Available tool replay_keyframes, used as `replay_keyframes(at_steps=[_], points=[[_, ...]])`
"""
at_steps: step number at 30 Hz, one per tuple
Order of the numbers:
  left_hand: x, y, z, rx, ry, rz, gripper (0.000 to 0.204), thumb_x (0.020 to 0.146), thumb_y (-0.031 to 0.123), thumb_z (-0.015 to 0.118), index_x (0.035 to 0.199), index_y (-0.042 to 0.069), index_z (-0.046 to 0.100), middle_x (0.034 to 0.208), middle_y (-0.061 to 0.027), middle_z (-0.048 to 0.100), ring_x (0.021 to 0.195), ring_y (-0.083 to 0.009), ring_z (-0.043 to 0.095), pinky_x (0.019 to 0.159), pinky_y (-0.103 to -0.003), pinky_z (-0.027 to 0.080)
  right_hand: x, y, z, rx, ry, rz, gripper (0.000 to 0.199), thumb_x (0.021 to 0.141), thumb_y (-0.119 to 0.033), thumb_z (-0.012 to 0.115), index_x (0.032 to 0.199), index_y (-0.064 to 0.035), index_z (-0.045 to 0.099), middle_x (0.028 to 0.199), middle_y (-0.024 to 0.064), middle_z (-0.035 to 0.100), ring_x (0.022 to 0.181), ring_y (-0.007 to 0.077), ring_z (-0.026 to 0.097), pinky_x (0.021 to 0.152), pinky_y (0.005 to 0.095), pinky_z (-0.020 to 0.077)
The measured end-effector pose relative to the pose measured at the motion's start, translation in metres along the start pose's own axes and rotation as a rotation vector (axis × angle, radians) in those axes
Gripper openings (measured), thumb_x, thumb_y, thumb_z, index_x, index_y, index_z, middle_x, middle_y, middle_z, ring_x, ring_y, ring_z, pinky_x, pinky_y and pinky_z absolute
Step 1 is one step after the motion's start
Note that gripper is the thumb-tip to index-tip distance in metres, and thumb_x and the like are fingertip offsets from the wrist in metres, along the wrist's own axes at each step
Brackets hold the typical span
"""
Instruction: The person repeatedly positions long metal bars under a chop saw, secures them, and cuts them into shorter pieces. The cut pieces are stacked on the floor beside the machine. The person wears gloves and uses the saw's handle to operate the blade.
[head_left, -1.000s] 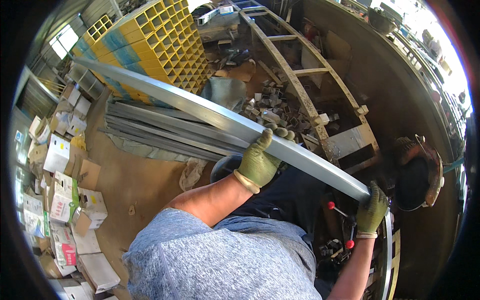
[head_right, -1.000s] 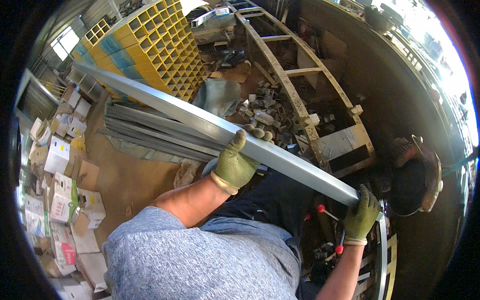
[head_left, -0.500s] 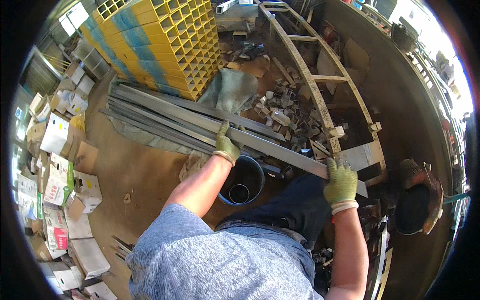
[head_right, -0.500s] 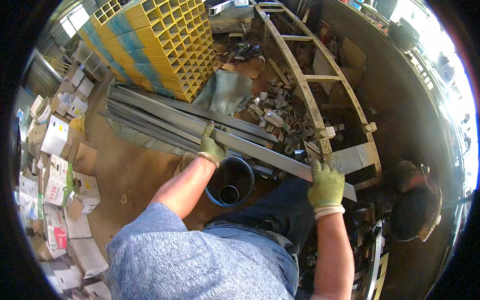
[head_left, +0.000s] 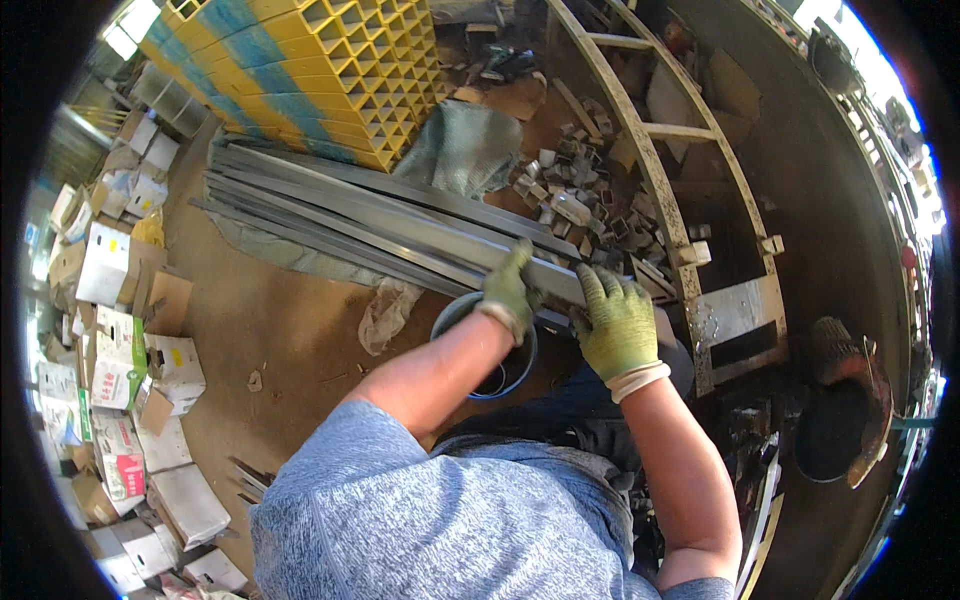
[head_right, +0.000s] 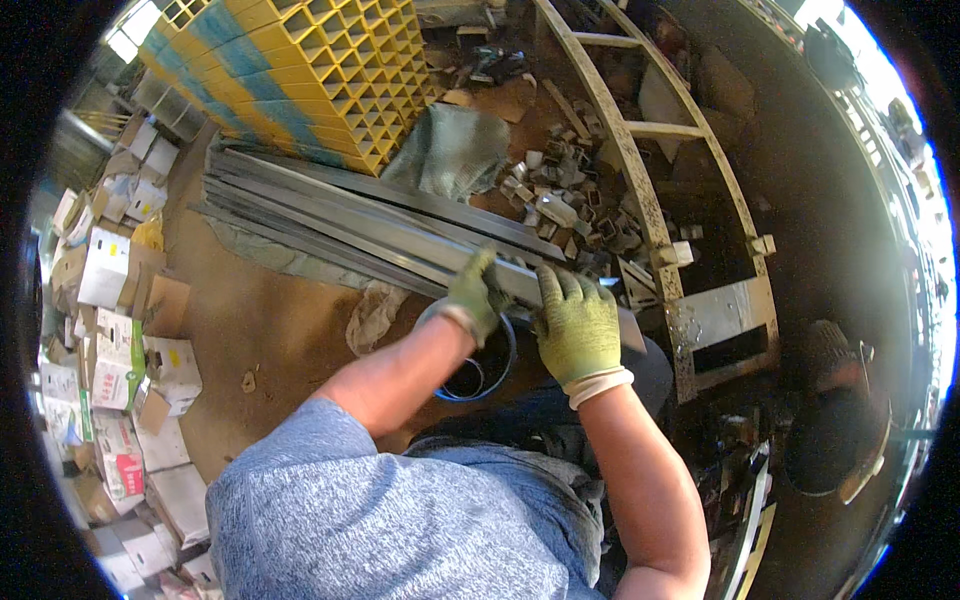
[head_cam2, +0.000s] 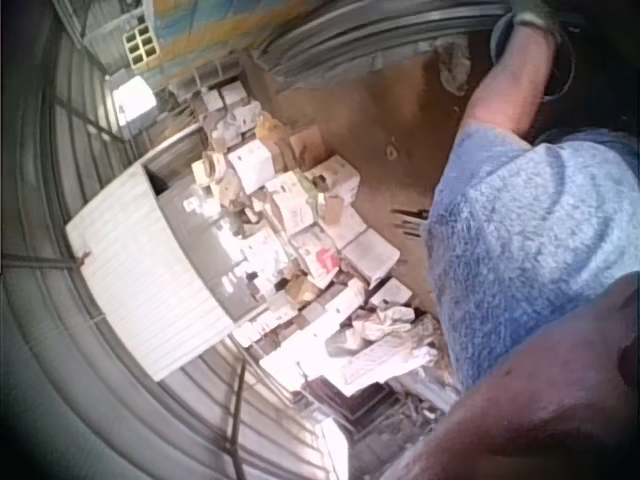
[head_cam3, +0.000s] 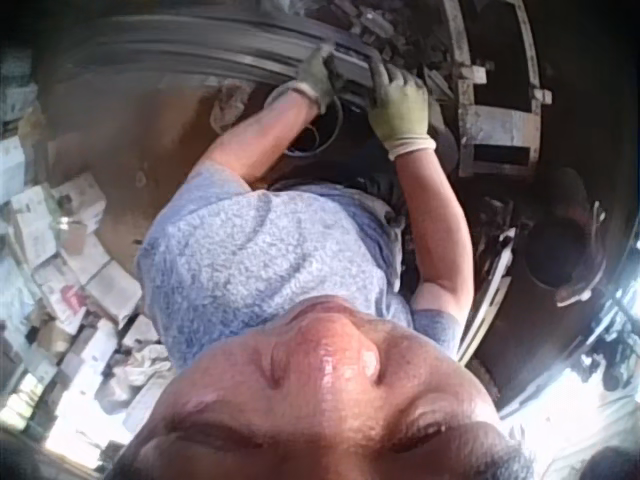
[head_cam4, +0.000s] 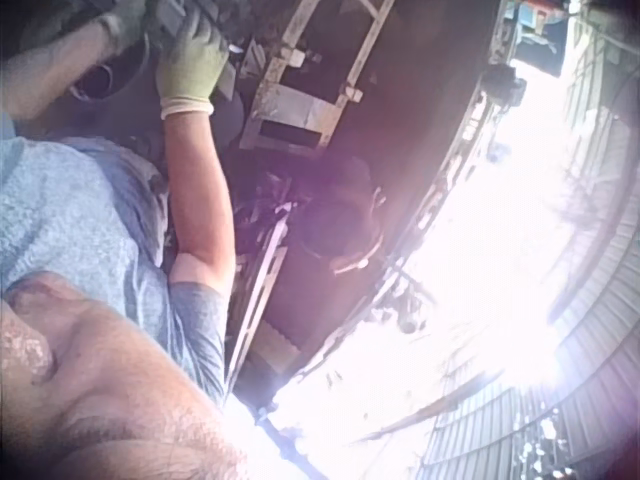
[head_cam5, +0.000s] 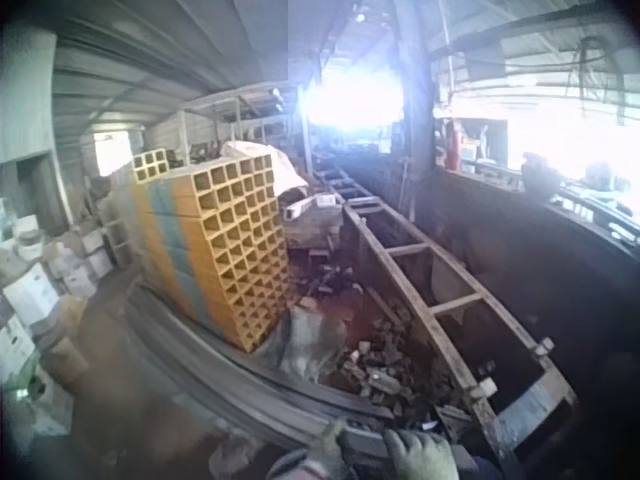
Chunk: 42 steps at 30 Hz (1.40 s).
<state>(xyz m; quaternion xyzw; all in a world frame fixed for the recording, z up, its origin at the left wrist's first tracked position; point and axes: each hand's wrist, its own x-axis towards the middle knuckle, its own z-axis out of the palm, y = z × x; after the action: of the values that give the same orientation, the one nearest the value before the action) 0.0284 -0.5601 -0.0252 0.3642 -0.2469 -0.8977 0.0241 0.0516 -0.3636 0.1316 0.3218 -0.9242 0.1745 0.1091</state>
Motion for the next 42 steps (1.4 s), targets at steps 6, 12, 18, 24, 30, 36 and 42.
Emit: replay_keyframes(at_steps=[6, 12, 18, 24, 30, 36, 42], points=[[0.165, 0.069, -0.039, 0.150, 0.189, 0.115, 0.046, 0.107, 0.050, 0.071, 0.138, 0.016, 0.076, 0.142, -0.0094, 0.078, 0.128, -0.0343, 0.069, 0.121, -0.054, 0.050, -0.074, 0.048, -0.075, 0.151, 0.152, 0.180, 0.052, 0.096, -0.010, 0.086, 0.147, -0.0043, 0.077, 0.150, 0.0199, 0.077, 0.137, 0.0429, 0.073, 0.116, 0.0546, 0.0585], [0.234, 0.140, -0.103, 0.546, 0.297, 0.002, 0.083, 0.111, 0.062, 0.069, 0.177, 0.015, 0.053, 0.183, -0.0148, 0.053, 0.168, -0.0363, 0.045, 0.139, -0.063, 0.032, -0.199, 0.068, -0.110, 0.273, 0.302, 0.535, 0.040, 0.100, -0.007, 0.084, 0.140, -0.0030, 0.081, 0.142, 0.0227, 0.082, 0.131, 0.0440, 0.078, 0.114, 0.0511, 0.0621], [0.244, 0.090, -0.055, 0.563, 0.122, 0.137, 0.066, 0.125, 0.043, 0.044, 0.184, 0.014, 0.043, 0.187, -0.0103, 0.050, 0.175, -0.0355, 0.041, 0.145, -0.058, 0.024, -0.322, 0.056, -0.131, 0.306, 0.683, 0.958, 0.038, 0.109, -0.005, 0.081, 0.147, -0.0020, 0.079, 0.144, 0.0164, 0.083, 0.130, 0.0289, 0.080, 0.113, 0.0417, 0.0630], [0.068, -0.080, 0.115, 0.952, -0.766, 0.563, 0.044, 0.125, 0.022, 0.062, 0.165, 0.003, 0.063, 0.163, -0.0141, 0.072, 0.146, -0.0312, 0.071, 0.127, -0.048, 0.056, -0.482, 0.121, -0.141, 0.735, 1.708, 1.375, 0.043, 0.116, -0.022, 0.081, 0.156, -0.0099, 0.073, 0.147, 0.0093, 0.082, 0.124, 0.0233, 0.081, 0.102, 0.0359, 0.0645], [-0.173, -0.235, 0.241, 1.024, -1.806, 0.822, 0.040, 0.113, 0.005, 0.077, 0.153, 0.002, 0.075, 0.156, -0.0170, 0.078, 0.138, -0.0315, 0.078, 0.119, -0.046, 0.062, -0.629, 0.183, -0.125, 1.056, 2.152, 1.531, 0.057, 0.114, -0.040, 0.082, 0.162, -0.0161, 0.066, 0.172, 0.0119, 0.065, 0.148, 0.0311, 0.069, 0.116, 0.0481, 0.0575], [-0.322, -0.422, 0.249, 1.037, -2.383, 1.018, 0.051, 0.100, 0.017, 0.088, 0.146, 0.001, 0.075, 0.155, -0.0238, 0.074, 0.146, -0.0431, 0.070, 0.127, -0.052, 0.055, -0.702, 0.230, -0.117, 1.182, 2.304, 1.385, 0.054, 0.108, -0.051, 0.086, 0.150, -0.0198, 0.073, 0.157, 0.0050, 0.071, 0.139, 0.0332, 0.066, 0.108, 0.0478, 0.0554], [-0.390, -0.612, 0.226, 1.557, -2.278, 1.282, 0.054, 0.106, 0.033, 0.079, 0.150, 0.004, 0.070, 0.144, -0.0204, 0.076, 0.137, -0.0426, 0.071, 0.121, -0.054, 0.053, -0.724, 0.234, -0.123, 1.319, 2.308, 1.115, 0.035, 0.111, -0.041, 0.080, 0.133, -0.0136, 0.084, 0.132, 0.0071, 0.086, 0.118, 0.0301, 0.079, 0.096, 0.0457, 0.0627]])
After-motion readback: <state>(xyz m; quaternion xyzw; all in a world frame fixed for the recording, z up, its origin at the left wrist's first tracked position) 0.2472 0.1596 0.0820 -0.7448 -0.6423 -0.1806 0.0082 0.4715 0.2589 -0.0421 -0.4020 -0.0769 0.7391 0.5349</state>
